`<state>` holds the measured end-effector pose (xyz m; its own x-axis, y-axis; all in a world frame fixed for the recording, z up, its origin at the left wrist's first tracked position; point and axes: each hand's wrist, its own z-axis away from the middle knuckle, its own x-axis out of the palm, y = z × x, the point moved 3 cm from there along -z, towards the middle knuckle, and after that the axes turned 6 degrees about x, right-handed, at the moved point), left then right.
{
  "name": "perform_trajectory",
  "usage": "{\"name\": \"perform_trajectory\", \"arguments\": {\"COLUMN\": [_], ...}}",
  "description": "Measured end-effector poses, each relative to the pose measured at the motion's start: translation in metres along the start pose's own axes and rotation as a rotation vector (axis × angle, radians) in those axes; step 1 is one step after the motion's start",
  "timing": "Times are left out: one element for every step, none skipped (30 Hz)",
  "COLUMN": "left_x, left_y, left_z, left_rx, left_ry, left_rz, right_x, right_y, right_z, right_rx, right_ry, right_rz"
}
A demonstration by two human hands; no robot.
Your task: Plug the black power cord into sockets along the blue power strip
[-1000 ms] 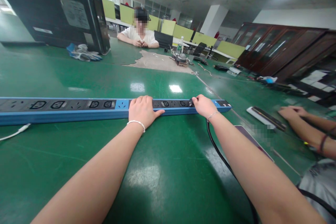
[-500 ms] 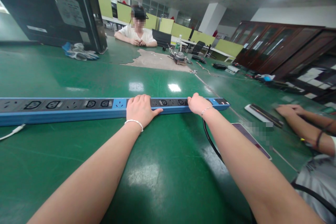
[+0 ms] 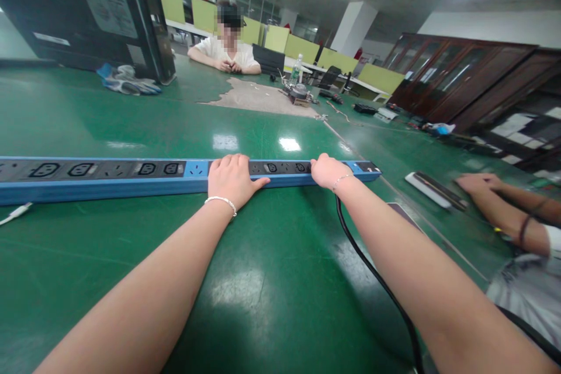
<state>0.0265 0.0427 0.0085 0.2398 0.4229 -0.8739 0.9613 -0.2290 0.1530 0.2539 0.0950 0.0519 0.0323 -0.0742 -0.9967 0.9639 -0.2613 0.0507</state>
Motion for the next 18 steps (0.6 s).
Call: {"name": "perform_trajectory", "arguments": {"left_x": [0.0, 0.0, 0.0, 0.0, 0.0, 0.0, 0.001, 0.001, 0.001, 0.001, 0.001, 0.001, 0.001, 0.0, 0.0, 0.0, 0.0, 0.0], "left_y": [0.0, 0.0, 0.0, 0.0, 0.0, 0.0, 0.0, 0.0, 0.0, 0.0, 0.0, 0.0, 0.0, 0.0, 0.0, 0.0, 0.0, 0.0], "left_z": [0.0, 0.0, 0.0, 0.0, 0.0, 0.0, -0.001, -0.001, -0.001, -0.001, -0.001, -0.001, -0.001, -0.001, -0.001, -0.001, -0.001, -0.001], "left_rx": [0.0, 0.0, 0.002, 0.003, 0.004, 0.003, 0.002, 0.001, 0.0, 0.001, 0.003, 0.006, 0.008, 0.008, 0.008, 0.007, 0.007, 0.006], "left_ry": [-0.002, -0.005, -0.006, -0.006, -0.003, 0.0, 0.003, 0.005, 0.007, 0.009, 0.009, 0.01, 0.01, 0.011, 0.011, 0.01, 0.008, 0.006], "left_rz": [-0.001, 0.0, 0.001, 0.002, 0.001, -0.001, -0.004, -0.008, -0.011, -0.012, -0.013, -0.013, -0.013, -0.014, -0.016, -0.017, -0.018, -0.017], "right_x": [0.0, -0.001, -0.001, -0.001, -0.001, -0.001, 0.0, 0.001, 0.002, 0.003, 0.004, 0.005, 0.006, 0.006, 0.005, 0.005, 0.004, 0.003], "right_y": [0.0, 0.0, 0.0, -0.001, -0.001, -0.002, -0.002, -0.001, -0.001, 0.0, 0.0, 0.0, 0.0, 0.001, 0.001, 0.002, 0.002, 0.002], "right_z": [0.0, -0.001, -0.002, -0.002, -0.002, -0.002, 0.0, 0.002, 0.004, 0.006, 0.007, 0.007, 0.006, 0.003, 0.001, -0.002, -0.005, -0.007], "right_rx": [0.01, 0.004, -0.013, -0.03, -0.041, -0.04, -0.028, -0.006, 0.019, 0.04, 0.052, 0.052, 0.046, 0.038, 0.027, 0.012, -0.006, -0.025], "right_ry": [-0.002, -0.01, -0.022, -0.032, -0.036, -0.028, -0.013, 0.009, 0.031, 0.049, 0.056, 0.053, 0.041, 0.024, 0.004, -0.014, -0.027, -0.034], "right_rz": [0.01, 0.02, 0.028, 0.035, 0.039, 0.036, 0.025, 0.009, -0.008, -0.022, -0.032, -0.036, -0.036, -0.035, -0.032, -0.03, -0.033, -0.038]}}
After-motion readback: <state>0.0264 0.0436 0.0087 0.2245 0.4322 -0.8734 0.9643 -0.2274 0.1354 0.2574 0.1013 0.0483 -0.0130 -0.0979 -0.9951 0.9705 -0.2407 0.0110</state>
